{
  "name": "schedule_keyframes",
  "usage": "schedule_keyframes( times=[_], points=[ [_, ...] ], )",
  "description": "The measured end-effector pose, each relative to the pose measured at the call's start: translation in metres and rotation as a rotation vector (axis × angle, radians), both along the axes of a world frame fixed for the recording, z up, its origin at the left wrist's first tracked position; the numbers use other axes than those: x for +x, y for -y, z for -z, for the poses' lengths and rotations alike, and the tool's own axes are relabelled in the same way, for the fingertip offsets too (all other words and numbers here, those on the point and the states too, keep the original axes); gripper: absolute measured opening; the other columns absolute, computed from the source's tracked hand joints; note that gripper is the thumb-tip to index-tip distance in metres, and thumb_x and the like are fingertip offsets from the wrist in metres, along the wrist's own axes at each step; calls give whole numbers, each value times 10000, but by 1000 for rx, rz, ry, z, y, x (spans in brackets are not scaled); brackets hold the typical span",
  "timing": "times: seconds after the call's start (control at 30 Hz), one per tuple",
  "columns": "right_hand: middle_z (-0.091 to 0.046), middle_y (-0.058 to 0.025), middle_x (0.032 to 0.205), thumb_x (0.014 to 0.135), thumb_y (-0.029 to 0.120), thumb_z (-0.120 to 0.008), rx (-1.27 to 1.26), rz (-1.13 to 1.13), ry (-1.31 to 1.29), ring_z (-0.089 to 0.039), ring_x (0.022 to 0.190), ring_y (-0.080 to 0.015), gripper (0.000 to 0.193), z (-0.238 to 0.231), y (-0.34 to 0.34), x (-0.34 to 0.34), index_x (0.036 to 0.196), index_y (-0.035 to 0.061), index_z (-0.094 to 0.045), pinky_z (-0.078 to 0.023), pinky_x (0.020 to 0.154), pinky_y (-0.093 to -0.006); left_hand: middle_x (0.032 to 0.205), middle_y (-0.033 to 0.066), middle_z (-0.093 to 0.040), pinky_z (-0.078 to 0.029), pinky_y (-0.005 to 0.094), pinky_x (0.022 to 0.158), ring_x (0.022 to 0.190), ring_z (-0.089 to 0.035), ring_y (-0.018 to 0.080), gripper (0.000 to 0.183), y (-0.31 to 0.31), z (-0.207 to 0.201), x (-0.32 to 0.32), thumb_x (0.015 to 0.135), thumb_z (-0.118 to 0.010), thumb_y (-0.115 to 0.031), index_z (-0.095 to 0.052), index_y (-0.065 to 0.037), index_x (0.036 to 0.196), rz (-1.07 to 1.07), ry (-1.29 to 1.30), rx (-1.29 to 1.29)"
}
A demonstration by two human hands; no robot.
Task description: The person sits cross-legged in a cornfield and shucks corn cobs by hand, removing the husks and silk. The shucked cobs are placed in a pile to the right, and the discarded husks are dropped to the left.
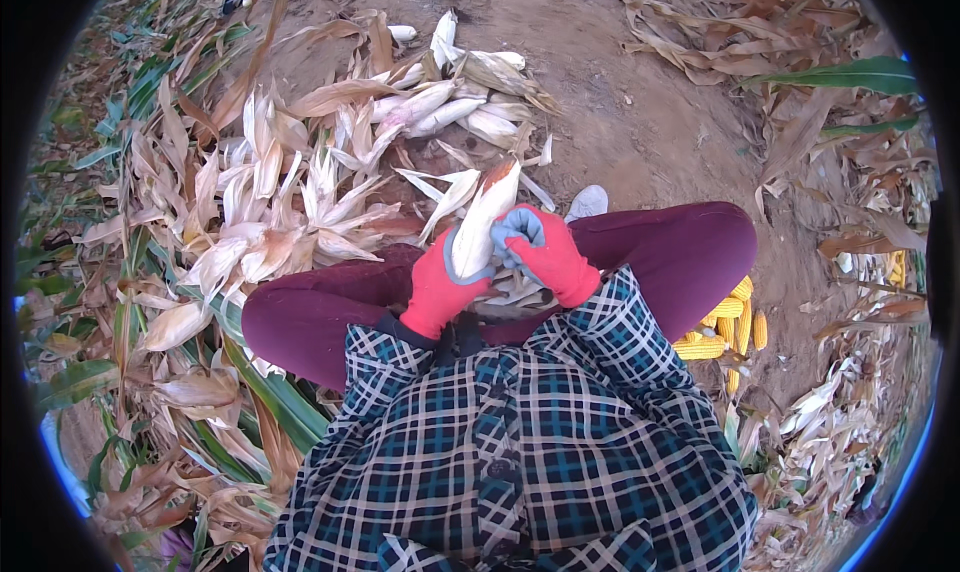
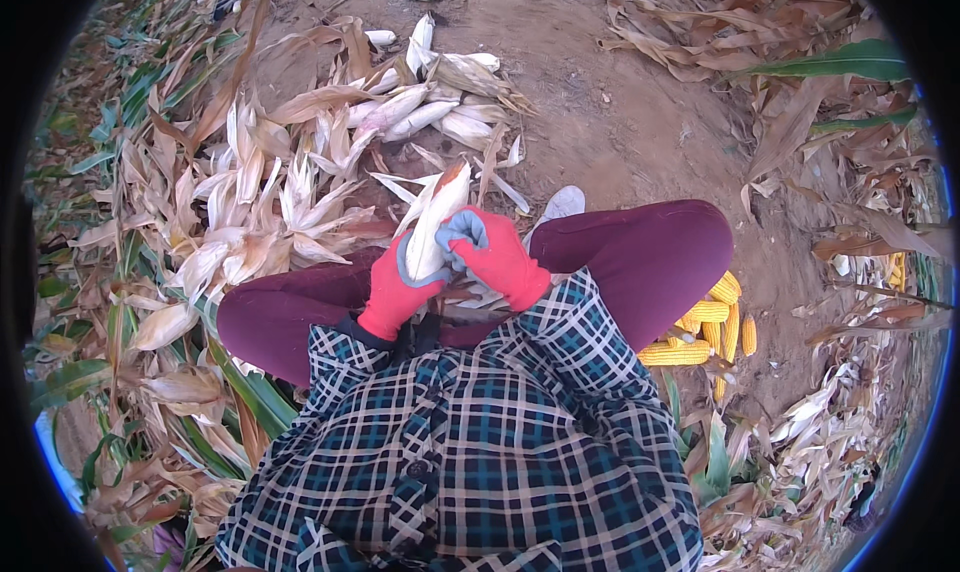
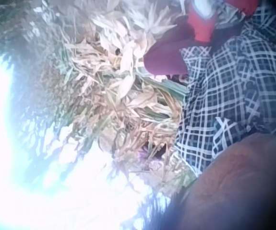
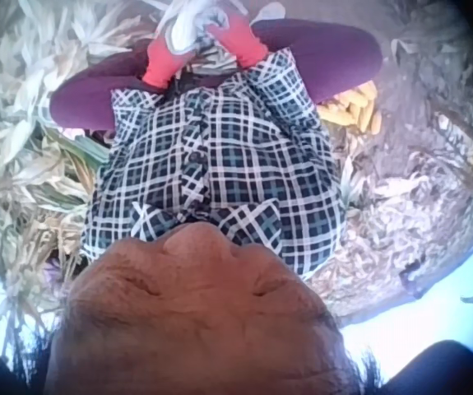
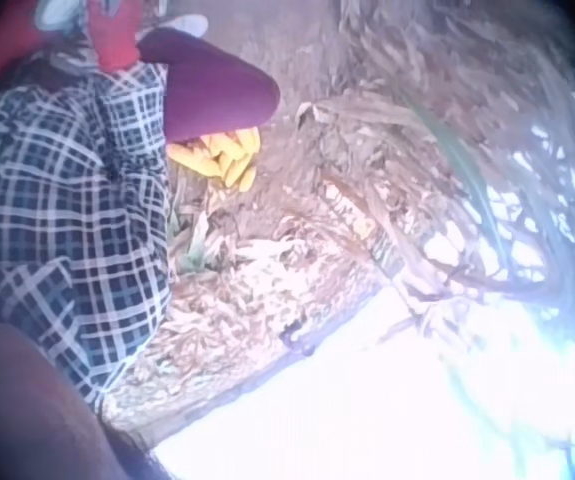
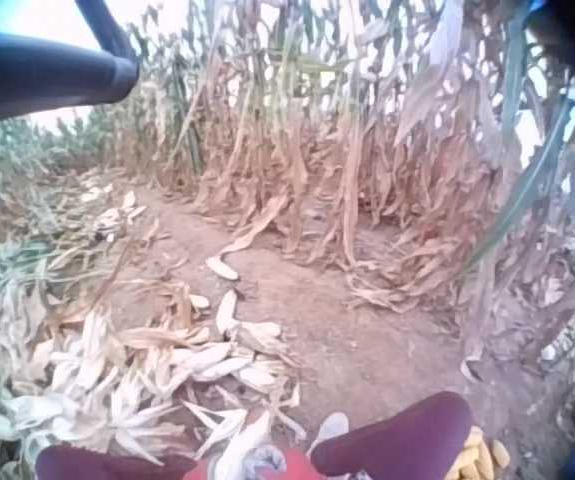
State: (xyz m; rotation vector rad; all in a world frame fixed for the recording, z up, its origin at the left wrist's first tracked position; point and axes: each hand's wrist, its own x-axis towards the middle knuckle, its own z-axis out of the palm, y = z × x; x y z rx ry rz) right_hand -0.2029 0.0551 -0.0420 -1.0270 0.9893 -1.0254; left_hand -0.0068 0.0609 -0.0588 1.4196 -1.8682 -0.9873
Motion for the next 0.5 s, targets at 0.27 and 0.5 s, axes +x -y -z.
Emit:
schedule_keyframes(
  times=[0.27,0.5],
  points=[
    [-656,-53,989,896,61,-667,-3,326,335,-612,822,-100,304,23,12,-4,1169,-38,-579,-503,744,-232,1135,151,-649,-499,360,888,1019,-646,231,769,2,7,8,630,-854,-264,-525,-17,1279,-55,-203,99],
    [-634,-37,1162,923,256,-675,258,36,258,-566,1054,-119,489,3,26,-16,1294,-32,-537,-433,979,-302,1230,130,-603,-479,354,948,1086,-611,221,732,-5,17,19,765,-746,-155,-424,-57,1415,199,-897,902]
  ],
)
